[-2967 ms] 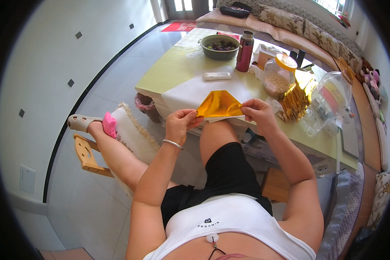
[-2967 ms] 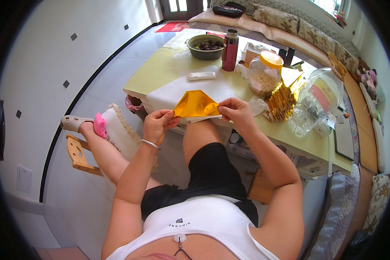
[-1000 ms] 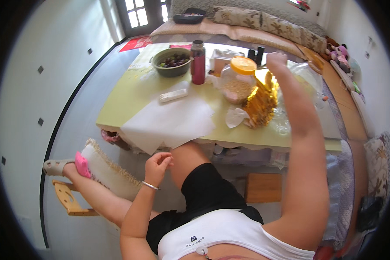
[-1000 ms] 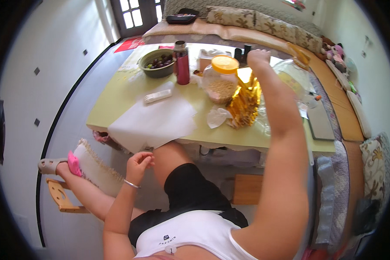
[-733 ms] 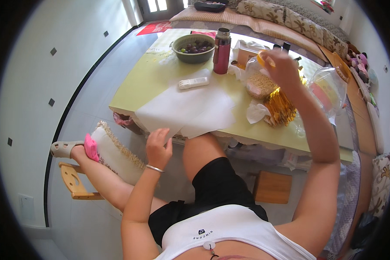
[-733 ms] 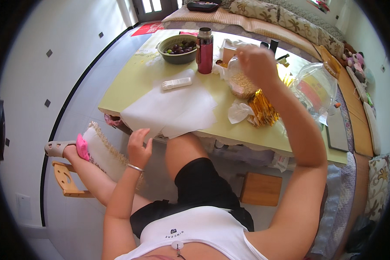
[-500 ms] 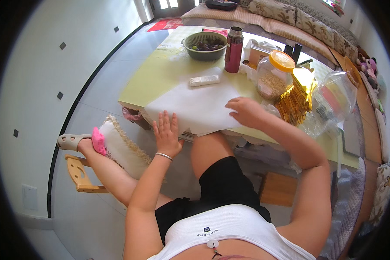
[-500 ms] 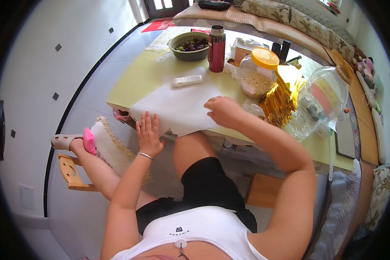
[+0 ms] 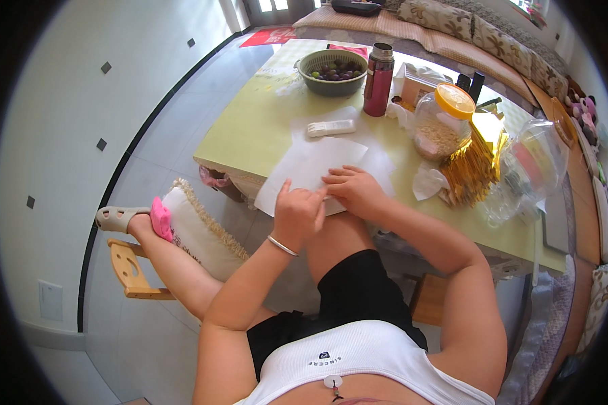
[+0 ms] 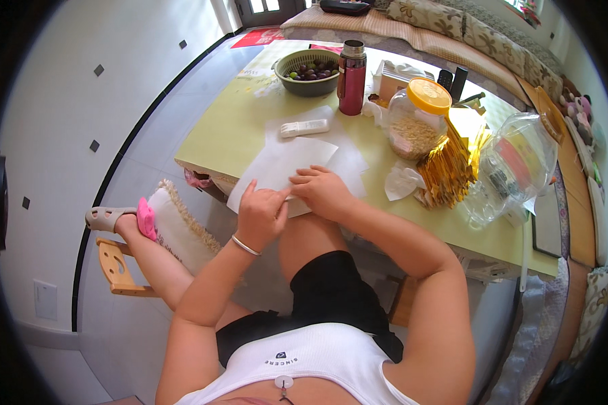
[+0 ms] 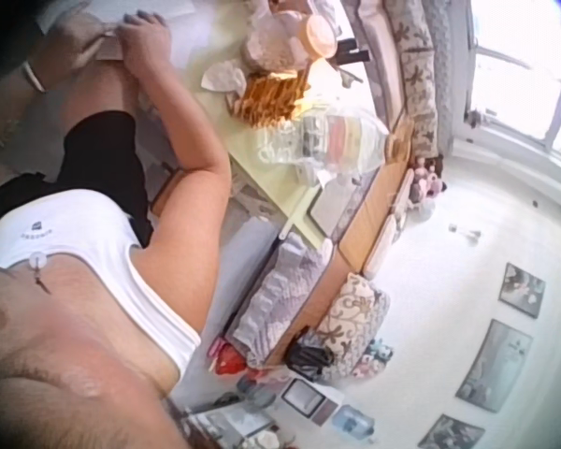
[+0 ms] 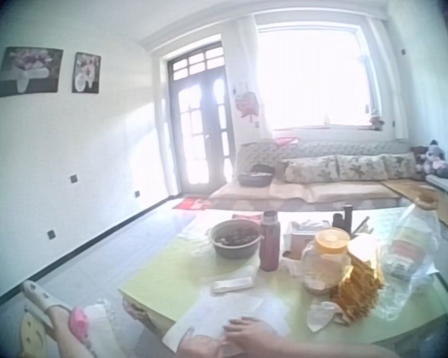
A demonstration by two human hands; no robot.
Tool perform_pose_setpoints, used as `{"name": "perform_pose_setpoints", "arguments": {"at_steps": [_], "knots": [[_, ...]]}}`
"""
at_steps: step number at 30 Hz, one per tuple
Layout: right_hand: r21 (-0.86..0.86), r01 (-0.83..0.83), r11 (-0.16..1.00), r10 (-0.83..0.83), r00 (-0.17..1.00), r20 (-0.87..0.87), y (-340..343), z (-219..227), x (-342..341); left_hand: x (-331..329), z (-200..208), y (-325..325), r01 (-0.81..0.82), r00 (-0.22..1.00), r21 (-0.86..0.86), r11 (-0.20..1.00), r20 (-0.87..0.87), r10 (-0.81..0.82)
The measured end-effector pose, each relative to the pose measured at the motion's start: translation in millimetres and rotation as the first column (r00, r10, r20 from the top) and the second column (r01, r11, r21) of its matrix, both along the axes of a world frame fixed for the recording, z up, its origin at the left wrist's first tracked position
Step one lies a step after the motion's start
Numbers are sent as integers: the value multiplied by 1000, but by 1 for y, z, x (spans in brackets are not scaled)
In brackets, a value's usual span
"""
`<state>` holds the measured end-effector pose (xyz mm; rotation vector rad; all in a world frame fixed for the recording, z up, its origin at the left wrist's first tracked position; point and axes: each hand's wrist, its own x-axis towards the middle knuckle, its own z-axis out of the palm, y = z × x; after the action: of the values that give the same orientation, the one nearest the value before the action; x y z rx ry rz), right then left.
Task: The person sits on the floor and folds a rectangular sheet of yellow paper by hand. They fold the paper in half lengthwise, then fold the ends inward to create a triangular shape, repeating this process with multiple sheets.
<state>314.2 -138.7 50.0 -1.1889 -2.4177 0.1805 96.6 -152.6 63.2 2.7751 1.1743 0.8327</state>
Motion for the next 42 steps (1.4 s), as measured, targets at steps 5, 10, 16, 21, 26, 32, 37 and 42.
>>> {"name": "perform_pose_setpoints", "arguments": {"at_steps": [5, 10, 16, 21, 26, 32, 37, 42], "knots": [[-88, 69, 994, -87, 972, -217, -7, -10, 54, -16, 14, 8, 311, 949, -209, 927, 123, -290], [-285, 13, 958, -133, 905, -405, -13, -30, 102, -37, -6, 28, 195, 931, -270, 943, -250, -265], [-172, 165, 971, -212, 927, -310, -33, -6, 85, -34, -14, 40, 264, 944, -100, 959, -175, -278], [-201, 166, 966, -221, 931, -292, -35, -11, 91, -32, -22, 42, 318, 948, -130, 939, 65, -312], [-275, 206, 939, -291, 904, -314, -38, -12, 99, -25, -28, 49, 320, 935, -94, 943, 194, -298], [-296, 238, 925, -336, 876, -346, -37, -13, 97, -22, -33, 55, 239, 951, -112, 965, 228, -209], [-298, 242, 923, -327, 904, -277, -40, -10, 101, -18, -33, 45, 140, 952, 17, 990, 272, -140], [-287, 327, 900, -420, 825, -378, -33, -27, 99, -8, -44, 41, -29, 889, -84, 996, 453, 64]]}}
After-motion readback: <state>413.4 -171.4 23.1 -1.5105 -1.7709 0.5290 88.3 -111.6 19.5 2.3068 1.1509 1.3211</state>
